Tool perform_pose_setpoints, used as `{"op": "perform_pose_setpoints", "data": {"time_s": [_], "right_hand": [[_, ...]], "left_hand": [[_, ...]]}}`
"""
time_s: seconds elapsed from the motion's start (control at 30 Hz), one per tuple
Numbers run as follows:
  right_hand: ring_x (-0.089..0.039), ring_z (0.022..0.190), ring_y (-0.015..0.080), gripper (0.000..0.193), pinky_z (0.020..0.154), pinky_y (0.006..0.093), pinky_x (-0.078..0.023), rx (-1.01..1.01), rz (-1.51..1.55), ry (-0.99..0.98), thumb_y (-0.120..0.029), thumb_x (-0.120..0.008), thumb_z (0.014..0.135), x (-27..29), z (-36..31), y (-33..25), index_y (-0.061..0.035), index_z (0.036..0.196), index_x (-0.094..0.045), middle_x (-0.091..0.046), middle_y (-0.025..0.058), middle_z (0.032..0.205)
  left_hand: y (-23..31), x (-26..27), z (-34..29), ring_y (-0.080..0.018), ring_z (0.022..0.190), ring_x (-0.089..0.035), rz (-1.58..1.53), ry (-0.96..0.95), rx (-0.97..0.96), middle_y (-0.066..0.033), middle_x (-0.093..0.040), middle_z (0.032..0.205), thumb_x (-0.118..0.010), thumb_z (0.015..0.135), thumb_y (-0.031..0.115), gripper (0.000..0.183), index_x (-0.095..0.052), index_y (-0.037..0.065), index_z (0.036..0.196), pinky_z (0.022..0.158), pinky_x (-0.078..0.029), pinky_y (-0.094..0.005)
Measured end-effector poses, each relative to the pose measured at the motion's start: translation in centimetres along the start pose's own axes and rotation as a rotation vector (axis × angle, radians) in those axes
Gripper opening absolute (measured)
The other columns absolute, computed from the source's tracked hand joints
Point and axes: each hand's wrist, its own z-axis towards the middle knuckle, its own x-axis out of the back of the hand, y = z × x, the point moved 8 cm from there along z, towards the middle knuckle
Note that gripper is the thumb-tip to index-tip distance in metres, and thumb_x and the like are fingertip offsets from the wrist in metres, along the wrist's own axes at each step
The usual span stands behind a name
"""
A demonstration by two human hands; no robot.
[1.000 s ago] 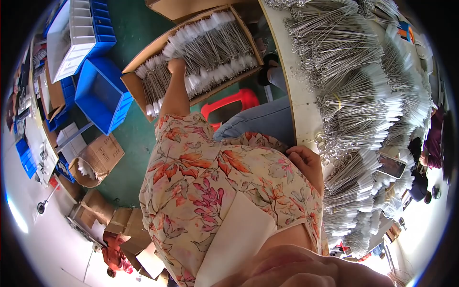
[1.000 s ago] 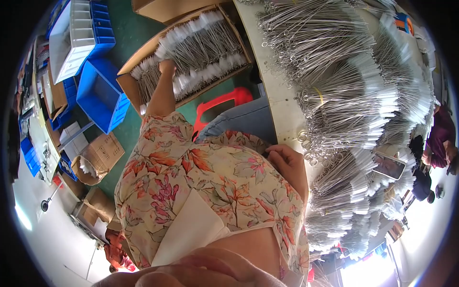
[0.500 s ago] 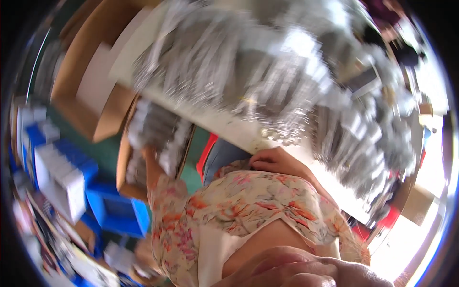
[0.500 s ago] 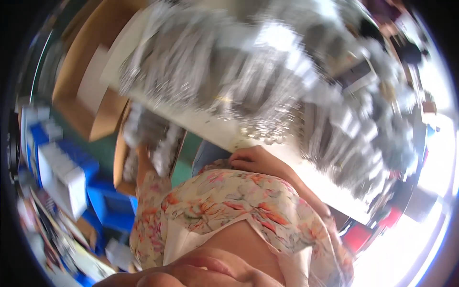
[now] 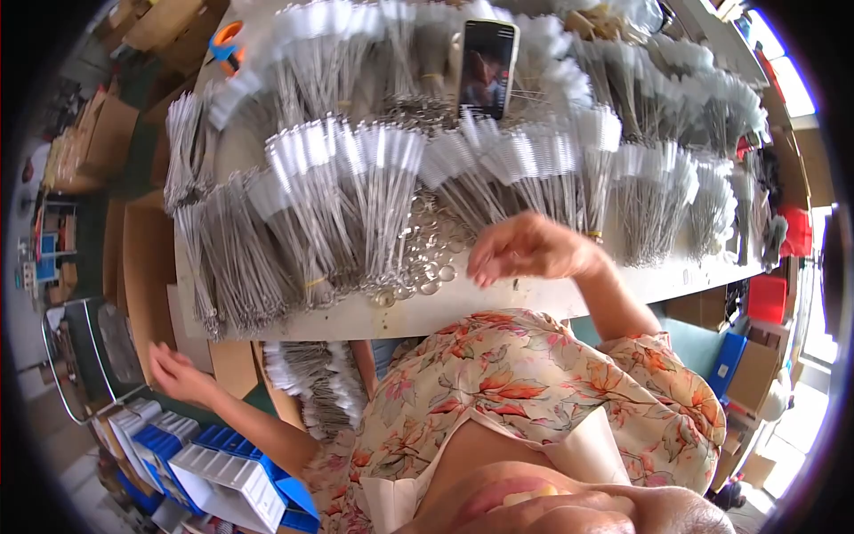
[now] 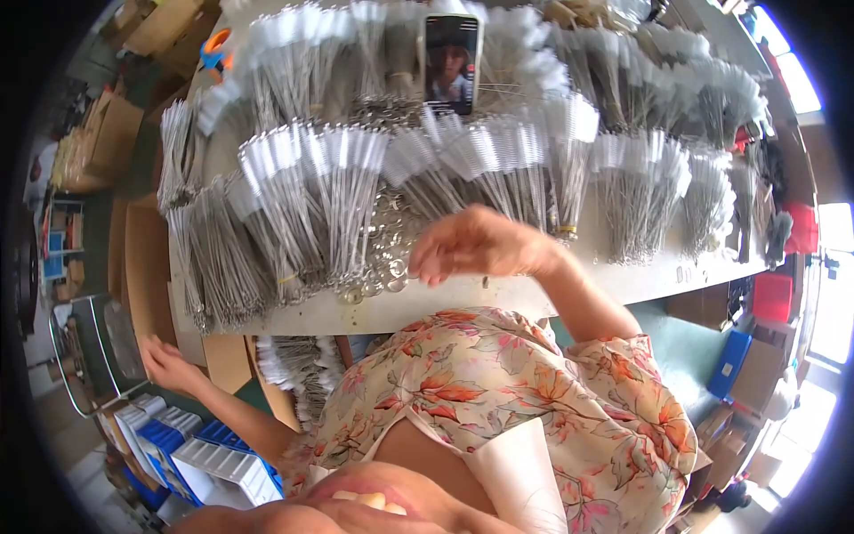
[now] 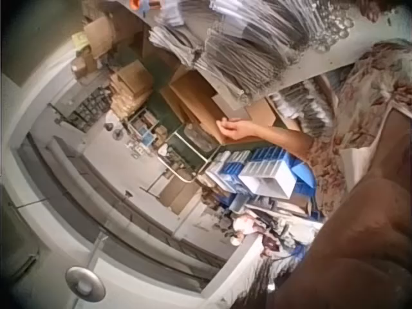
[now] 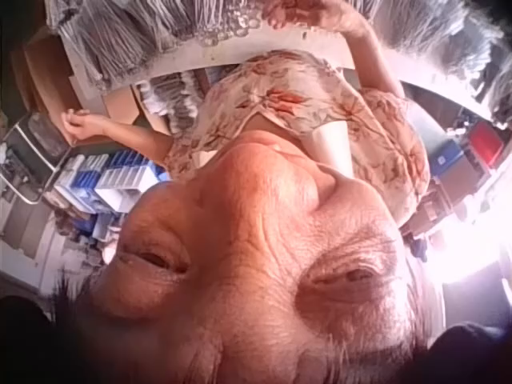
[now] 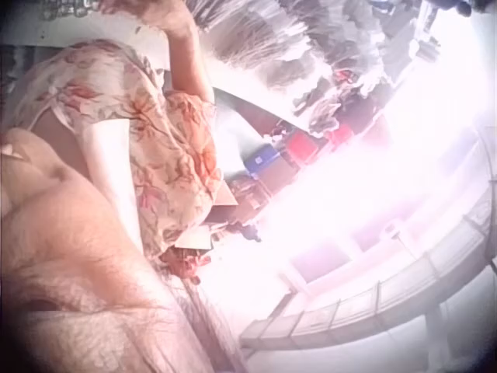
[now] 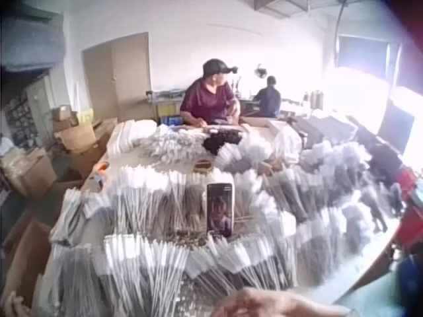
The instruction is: Assembling small white brushes by attaching metal rings to the handles.
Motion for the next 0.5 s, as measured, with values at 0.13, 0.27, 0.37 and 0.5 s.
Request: {"op": "perform_pose_setpoints", "data": {"time_s": [0.13, 0.27, 0.37, 0.5], "right_hand": [[-0.062, 0.078, 0.0157, 0.019, 0.071, 0.0275, -0.053, 0.037, -0.215, 0.319, -0.011, -0.057, 0.086, 8.7, -3.7, -4.4, 0.0038, 0.098, -0.060, -0.063, 0.0113, 0.086], [-0.059, 0.070, 0.0107, 0.022, 0.064, 0.0245, -0.050, 0.098, -0.518, 0.610, -0.018, -0.056, 0.088, 19.0, -5.5, -7.9, -0.0001, 0.099, -0.062, -0.063, 0.0056, 0.080], [-0.060, 0.073, 0.0103, 0.019, 0.066, 0.0221, -0.050, -0.039, -0.669, 0.812, -0.014, -0.054, 0.087, 25.9, -5.8, -7.9, -0.0017, 0.098, -0.064, -0.065, 0.0058, 0.082], [-0.061, 0.071, 0.0097, 0.020, 0.063, 0.0243, -0.051, -0.153, -0.855, 0.842, -0.014, -0.054, 0.087, 33.1, -3.9, -5.6, 0.0007, 0.098, -0.062, -0.063, 0.0059, 0.078]], "left_hand": [[13.6, -19.9, -0.3, -0.0085, 0.069, -0.052, -0.277, -0.608, -0.129, -0.0075, -0.063, 0.097, -0.050, 0.092, 0.026, 0.032, -0.057, 0.004, 0.114, 0.059, -0.040, -0.0200], [12.4, -37.9, -0.9, -0.0153, 0.074, -0.063, -0.124, -1.144, 0.096, -0.0116, -0.063, 0.093, -0.059, 0.085, 0.030, 0.037, -0.058, -0.002, 0.103, 0.057, -0.050, -0.0250], [8.6, -45.0, -1.1, -0.0104, 0.056, -0.057, 0.231, -1.145, 0.078, -0.0041, -0.059, 0.066, -0.067, 0.078, 0.034, 0.036, -0.063, 0.000, 0.087, 0.043, -0.047, -0.0237], [9.3, -46.2, -1.3, -0.0096, 0.055, -0.056, 0.357, -1.096, -0.074, -0.0028, -0.058, 0.063, -0.066, 0.078, 0.031, 0.029, -0.063, 0.002, 0.083, 0.043, -0.046, -0.0231]]}}
